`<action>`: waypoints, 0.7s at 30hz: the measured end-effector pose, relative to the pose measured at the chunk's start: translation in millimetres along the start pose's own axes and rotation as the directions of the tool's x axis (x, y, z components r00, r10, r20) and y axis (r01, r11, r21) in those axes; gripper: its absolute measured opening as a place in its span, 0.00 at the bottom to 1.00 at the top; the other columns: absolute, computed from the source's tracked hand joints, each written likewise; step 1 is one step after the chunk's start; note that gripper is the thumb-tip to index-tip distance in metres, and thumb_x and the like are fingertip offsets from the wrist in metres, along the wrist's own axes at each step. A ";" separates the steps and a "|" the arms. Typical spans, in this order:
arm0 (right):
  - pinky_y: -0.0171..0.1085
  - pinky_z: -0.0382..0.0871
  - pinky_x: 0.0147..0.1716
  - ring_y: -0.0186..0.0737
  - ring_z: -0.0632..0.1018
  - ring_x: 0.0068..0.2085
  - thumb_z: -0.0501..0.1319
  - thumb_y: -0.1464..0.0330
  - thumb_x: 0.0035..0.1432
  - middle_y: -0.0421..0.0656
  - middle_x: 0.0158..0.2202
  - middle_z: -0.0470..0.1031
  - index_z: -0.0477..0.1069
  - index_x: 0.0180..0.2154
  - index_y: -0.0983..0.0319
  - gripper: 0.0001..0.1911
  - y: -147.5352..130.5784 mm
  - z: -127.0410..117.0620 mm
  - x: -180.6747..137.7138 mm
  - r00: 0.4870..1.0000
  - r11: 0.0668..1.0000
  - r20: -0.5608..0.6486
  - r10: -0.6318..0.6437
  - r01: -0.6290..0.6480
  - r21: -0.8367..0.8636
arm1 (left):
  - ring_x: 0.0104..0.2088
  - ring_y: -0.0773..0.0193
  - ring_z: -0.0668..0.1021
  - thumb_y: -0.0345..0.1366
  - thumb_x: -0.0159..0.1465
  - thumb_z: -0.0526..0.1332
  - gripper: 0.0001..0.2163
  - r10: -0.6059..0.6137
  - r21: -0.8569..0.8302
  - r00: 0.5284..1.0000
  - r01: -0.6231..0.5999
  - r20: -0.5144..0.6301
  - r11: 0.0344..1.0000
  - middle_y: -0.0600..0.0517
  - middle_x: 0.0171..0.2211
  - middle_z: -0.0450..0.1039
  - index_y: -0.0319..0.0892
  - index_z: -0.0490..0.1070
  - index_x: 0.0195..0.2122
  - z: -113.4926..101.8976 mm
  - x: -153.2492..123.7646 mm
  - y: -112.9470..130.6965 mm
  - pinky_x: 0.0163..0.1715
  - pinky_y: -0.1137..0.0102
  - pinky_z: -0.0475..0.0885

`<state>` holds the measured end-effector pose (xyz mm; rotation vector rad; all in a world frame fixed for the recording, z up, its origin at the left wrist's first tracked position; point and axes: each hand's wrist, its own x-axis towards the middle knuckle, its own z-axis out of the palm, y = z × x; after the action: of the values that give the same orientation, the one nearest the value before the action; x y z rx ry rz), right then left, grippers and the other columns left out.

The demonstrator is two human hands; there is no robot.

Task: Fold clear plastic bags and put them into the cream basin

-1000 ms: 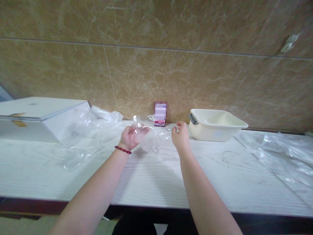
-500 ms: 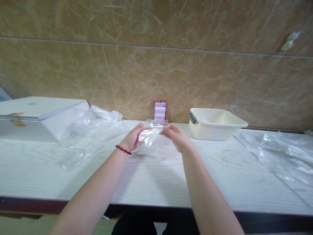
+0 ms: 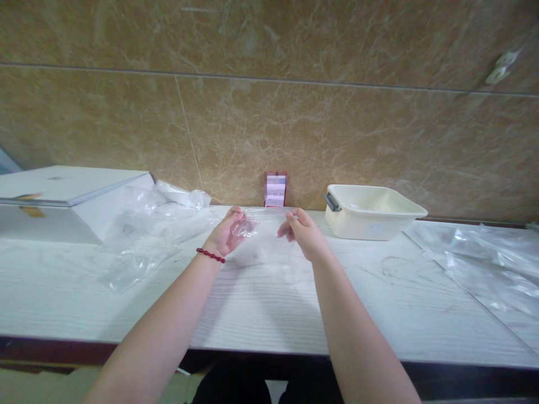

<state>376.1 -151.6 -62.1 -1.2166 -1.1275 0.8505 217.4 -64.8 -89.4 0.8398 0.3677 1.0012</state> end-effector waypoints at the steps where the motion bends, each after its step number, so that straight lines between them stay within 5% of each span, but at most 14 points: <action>1: 0.25 0.59 0.17 0.28 0.72 0.23 0.49 0.63 0.52 0.37 0.22 0.69 0.54 0.28 0.61 0.08 0.5 0.0 0.6 0.999 0.998 -0.017 -0.038 0.038 0.042 | 0.24 0.65 0.74 0.26 0.50 0.56 0.06 -0.002 -0.007 1.000 0.002 0.000 1.000 0.58 0.21 0.67 0.43 0.61 0.26 0.3 0.0 0.1 0.26 0.69 0.69; 4: 0.26 0.61 0.18 0.30 0.74 0.27 0.50 0.63 0.51 0.38 0.28 0.70 0.54 0.29 0.61 0.08 -0.5 -0.5 0.2 1.000 0.990 -0.006 -0.027 0.028 0.137 | 0.26 0.63 0.75 0.25 0.50 0.55 0.05 -0.022 -0.029 1.000 0.022 0.022 0.999 0.55 0.23 0.69 0.41 0.61 0.25 -0.1 0.6 0.2 0.26 0.68 0.69; 8: 0.24 0.46 0.07 0.28 0.69 0.14 0.48 0.61 0.53 0.37 0.25 0.70 0.52 0.32 0.59 0.09 -4.7 -1.6 -3.5 0.998 0.997 0.008 0.064 -0.065 0.052 | 0.29 0.63 0.75 0.28 0.50 0.55 0.05 0.013 -0.136 1.000 -0.013 -0.003 0.991 0.53 0.26 0.71 0.42 0.65 0.28 -1.6 0.6 2.5 0.31 0.67 0.68; 13: 0.25 0.42 0.05 0.24 0.62 0.09 0.48 0.60 0.53 0.38 0.26 0.72 0.55 0.34 0.59 0.10 -9.6 -3.5 -7.7 0.995 0.997 0.076 0.061 -0.058 -0.042 | 0.31 0.60 0.74 0.42 0.53 0.54 0.18 -0.245 -0.082 0.955 0.261 0.165 0.962 0.43 0.41 0.68 0.45 0.63 0.45 0.0 -6.2 5.3 0.23 0.70 0.68; 16: 0.25 0.43 0.05 0.24 0.62 0.09 0.48 0.61 0.53 0.39 0.28 0.73 0.58 0.37 0.58 0.11 -12.8 -6.5 -10.6 0.988 0.996 0.138 0.068 -0.058 -0.073 | 0.23 0.68 0.72 0.40 0.52 0.56 0.21 -0.342 -0.037 0.902 0.364 0.265 0.931 0.42 0.41 0.67 0.45 0.60 0.49 -0.1 -8.5 3.7 0.14 0.78 0.62; 21: 0.25 0.50 0.10 0.29 0.72 0.20 0.49 0.66 0.52 0.42 0.33 0.73 0.60 0.43 0.58 0.14 -15.8 -14.4 -10.5 0.991 0.989 0.130 0.030 -0.010 -0.148 | 0.23 0.73 0.71 0.25 0.51 0.57 0.23 -0.148 -0.006 0.976 0.151 0.163 0.989 0.54 0.32 0.69 0.54 0.60 0.46 -2.8 -2.1 2.0 0.12 0.83 0.59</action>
<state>386.1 -168.2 -48.3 -1.3097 -1.3059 0.8864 213.3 -64.8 -89.9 0.8575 0.2778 0.7902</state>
